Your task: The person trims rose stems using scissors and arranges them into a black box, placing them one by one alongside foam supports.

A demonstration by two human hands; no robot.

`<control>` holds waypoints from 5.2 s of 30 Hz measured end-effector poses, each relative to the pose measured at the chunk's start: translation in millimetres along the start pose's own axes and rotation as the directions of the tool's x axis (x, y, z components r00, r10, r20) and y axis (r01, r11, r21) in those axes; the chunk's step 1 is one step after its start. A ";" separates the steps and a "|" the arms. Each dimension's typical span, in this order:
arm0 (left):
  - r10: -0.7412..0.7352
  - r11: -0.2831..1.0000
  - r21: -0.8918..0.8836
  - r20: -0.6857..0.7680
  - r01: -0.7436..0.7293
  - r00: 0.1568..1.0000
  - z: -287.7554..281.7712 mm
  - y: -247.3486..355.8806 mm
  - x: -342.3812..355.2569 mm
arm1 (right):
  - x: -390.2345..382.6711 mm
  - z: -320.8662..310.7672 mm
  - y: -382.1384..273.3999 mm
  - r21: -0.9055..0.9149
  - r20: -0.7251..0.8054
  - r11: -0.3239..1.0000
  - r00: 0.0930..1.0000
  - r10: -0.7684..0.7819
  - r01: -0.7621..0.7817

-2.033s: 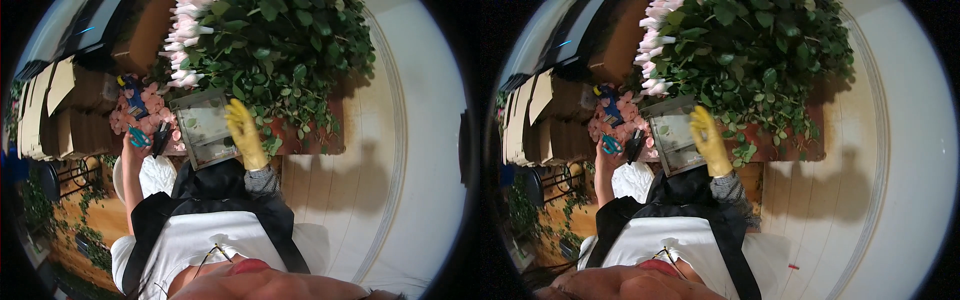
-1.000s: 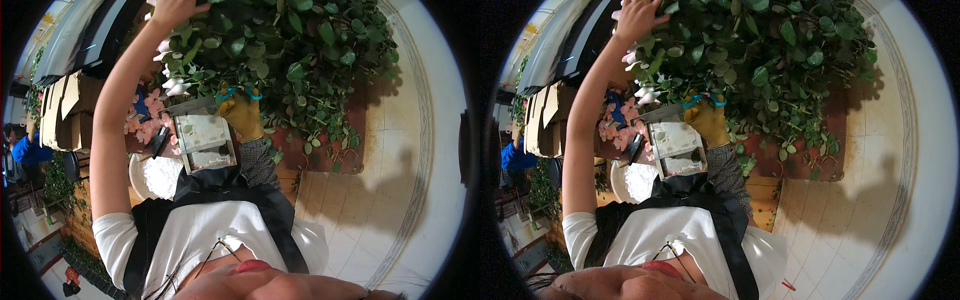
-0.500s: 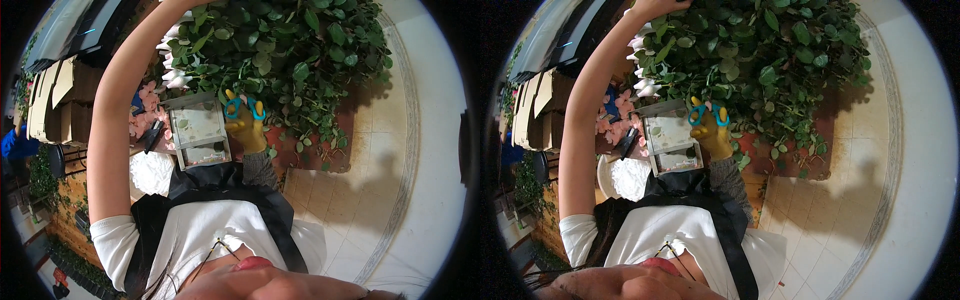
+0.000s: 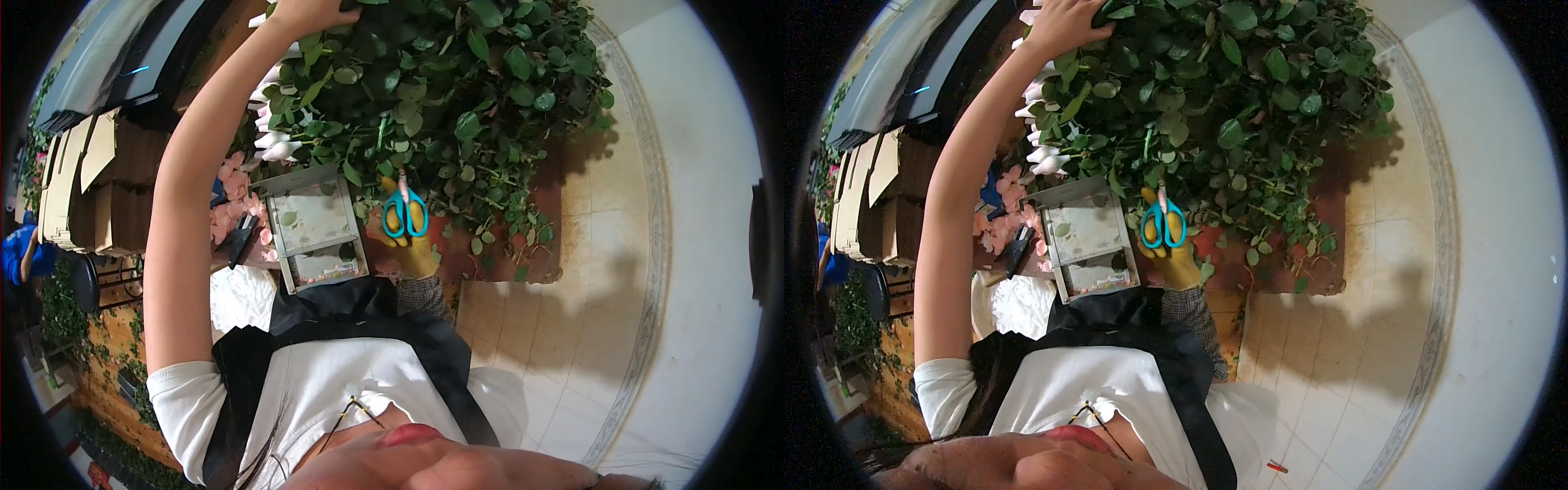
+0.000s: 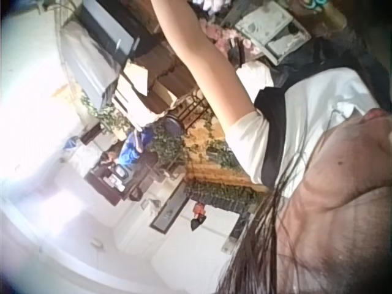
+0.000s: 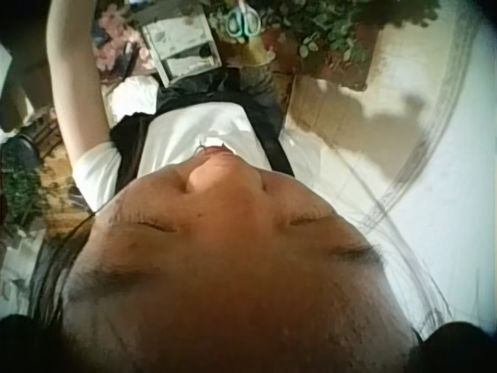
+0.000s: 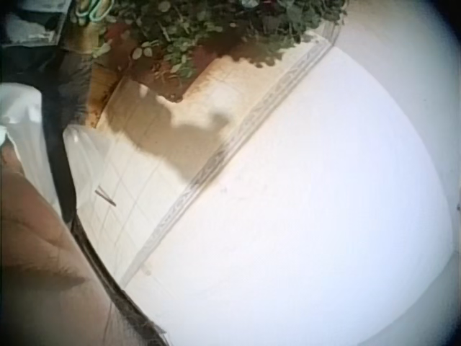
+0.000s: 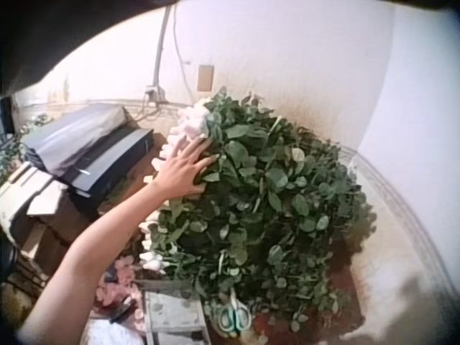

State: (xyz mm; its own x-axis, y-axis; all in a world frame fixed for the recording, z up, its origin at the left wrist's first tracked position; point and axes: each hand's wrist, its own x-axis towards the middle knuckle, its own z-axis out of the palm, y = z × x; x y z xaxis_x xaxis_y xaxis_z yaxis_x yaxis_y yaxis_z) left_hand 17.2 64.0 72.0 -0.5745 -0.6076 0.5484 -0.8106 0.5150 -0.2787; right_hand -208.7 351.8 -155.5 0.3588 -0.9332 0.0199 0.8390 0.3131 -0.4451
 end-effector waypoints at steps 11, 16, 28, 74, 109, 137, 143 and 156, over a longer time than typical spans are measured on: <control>0.011 1.000 0.027 -0.041 -0.010 0.999 4.1 6.4 -0.9 | 61.9 -11.4 13.6 0.481 -0.048 0.862 0.977 0.208 -0.160; 0.003 1.000 0.028 -0.037 -0.002 0.999 3.7 2.5 -2.6 | 83.6 -18.9 12.1 0.627 0.009 0.761 0.979 0.205 -0.165; -0.017 0.997 0.071 0.008 0.017 1.000 7.7 4.5 -4.6 | 15.1 19.7 -5.6 -0.311 -0.272 0.932 0.923 -0.273 0.184; -0.004 0.997 -0.082 -0.119 -0.006 0.993 -14.7 19.3 89.0 | 285.8 -13.3 -387.3 -0.754 0.522 -0.657 0.582 -0.623 -0.027; -0.062 0.923 -0.381 -0.287 -0.055 0.956 2.1 36.7 -77.1 | 222.5 82.9 -229.9 -0.808 0.563 -0.550 0.549 -0.618 0.209; -0.502 0.303 -0.746 0.404 0.593 0.765 25.6 133.8 -297.2 | 286.8 111.8 -151.0 -0.522 0.841 -0.853 0.176 -0.511 0.017; -0.564 0.347 -0.723 0.348 0.598 0.749 37.9 145.2 -300.4 | 300.9 99.7 -152.8 -0.573 0.801 -0.819 0.223 -0.556 0.016; -0.225 0.864 -0.362 0.346 0.351 0.911 100.8 140.2 -285.9 | 289.8 81.8 -163.8 -0.545 0.811 -0.838 0.264 -0.523 0.013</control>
State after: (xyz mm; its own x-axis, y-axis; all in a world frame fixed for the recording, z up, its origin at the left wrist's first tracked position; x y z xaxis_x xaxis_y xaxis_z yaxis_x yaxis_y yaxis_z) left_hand 56.3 248.9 -203.3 -0.3799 -0.8785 0.2896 -0.8609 0.4503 0.2369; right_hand -208.7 44.5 -3.6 -0.0125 -0.2668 0.9637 -0.9218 -0.3705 -0.1145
